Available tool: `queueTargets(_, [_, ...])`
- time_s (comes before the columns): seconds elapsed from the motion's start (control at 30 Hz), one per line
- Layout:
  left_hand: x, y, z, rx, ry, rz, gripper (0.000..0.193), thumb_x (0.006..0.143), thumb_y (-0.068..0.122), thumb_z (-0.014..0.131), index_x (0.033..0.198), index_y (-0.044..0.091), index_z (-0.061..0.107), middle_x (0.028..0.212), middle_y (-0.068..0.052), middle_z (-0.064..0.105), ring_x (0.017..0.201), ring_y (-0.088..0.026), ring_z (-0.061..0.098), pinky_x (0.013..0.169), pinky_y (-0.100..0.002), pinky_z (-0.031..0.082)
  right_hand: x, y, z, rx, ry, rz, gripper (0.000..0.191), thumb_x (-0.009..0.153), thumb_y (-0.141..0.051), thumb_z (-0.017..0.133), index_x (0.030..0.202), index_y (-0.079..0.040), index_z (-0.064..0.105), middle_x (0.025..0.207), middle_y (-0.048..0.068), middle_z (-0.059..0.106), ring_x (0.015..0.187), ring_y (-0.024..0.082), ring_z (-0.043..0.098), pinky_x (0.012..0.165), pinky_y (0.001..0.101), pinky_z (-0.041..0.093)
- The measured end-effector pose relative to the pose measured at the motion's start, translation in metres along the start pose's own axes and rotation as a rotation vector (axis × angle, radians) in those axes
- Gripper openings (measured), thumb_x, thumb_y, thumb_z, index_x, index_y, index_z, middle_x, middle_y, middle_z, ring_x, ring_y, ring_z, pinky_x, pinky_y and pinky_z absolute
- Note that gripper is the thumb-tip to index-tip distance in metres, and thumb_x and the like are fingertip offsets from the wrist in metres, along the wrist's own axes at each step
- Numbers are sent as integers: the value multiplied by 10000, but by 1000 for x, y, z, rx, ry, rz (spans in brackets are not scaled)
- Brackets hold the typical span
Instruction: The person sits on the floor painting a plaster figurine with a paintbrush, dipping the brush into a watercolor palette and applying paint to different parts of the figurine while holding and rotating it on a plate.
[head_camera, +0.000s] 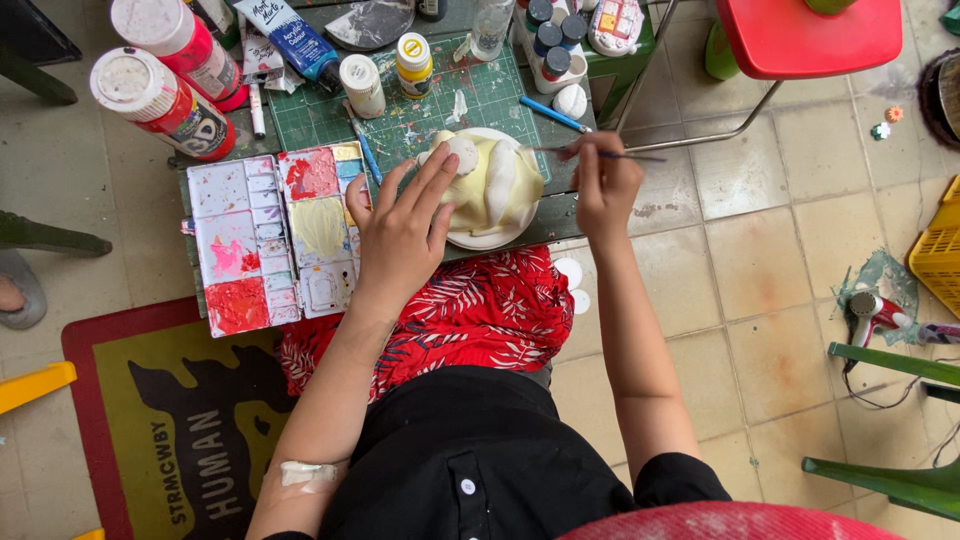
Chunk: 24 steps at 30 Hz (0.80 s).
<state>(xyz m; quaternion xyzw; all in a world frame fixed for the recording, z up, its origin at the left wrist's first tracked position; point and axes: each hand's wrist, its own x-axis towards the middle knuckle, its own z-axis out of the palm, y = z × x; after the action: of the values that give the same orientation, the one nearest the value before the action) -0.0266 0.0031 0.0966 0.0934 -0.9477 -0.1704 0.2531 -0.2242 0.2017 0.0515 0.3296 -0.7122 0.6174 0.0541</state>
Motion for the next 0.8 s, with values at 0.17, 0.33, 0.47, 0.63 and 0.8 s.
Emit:
queueTargets(0.17, [-2, 0, 2, 8, 0, -5, 517, 1016, 235, 678, 1517, 191, 558, 1575, 67, 522, 1338, -231, 527, 1169, -566, 213, -32, -21, -4, -255, -92, -427, 100, 1051, -36, 562, 981, -11, 627, 941, 114, 719, 800, 211, 709, 698, 315, 543])
queueTargets(0.33, [-1, 0, 2, -2, 3, -4, 522, 1013, 231, 681, 1518, 194, 554, 1576, 66, 521, 1330, -226, 530, 1173, -567, 211, -48, -20, -8, 70, -79, -127, 151, 1058, -14, 515, 967, 33, 626, 896, 130, 706, 656, 140, 651, 594, 260, 512])
queueTargets(0.47, [-1, 0, 1, -1, 0, -4, 530, 1010, 229, 685, 1521, 191, 551, 1579, 65, 520, 1318, -223, 536, 1167, -562, 217, -28, -4, -8, 104, -6, 89, 153, 1093, -55, 514, 1007, 36, 601, 860, 116, 686, 663, 136, 662, 550, 253, 488])
queueTargets(0.63, [-2, 1, 1, 3, 0, -7, 532, 1008, 232, 688, 1521, 191, 552, 1576, 69, 521, 1316, -220, 539, 1171, -565, 215, -19, -3, -18, 61, 139, -25, 154, 1104, -47, 490, 1026, 28, 601, 927, 116, 682, 737, 142, 695, 601, 253, 510])
queueTargets(0.8, [-1, 0, 2, -3, -1, -4, 531, 1007, 226, 692, 1518, 189, 553, 1579, 66, 519, 1314, -219, 544, 1170, -563, 219, -42, -16, -26, -273, -98, -373, 112, 1031, -16, 545, 943, 17, 606, 884, 132, 700, 765, 200, 681, 696, 309, 528])
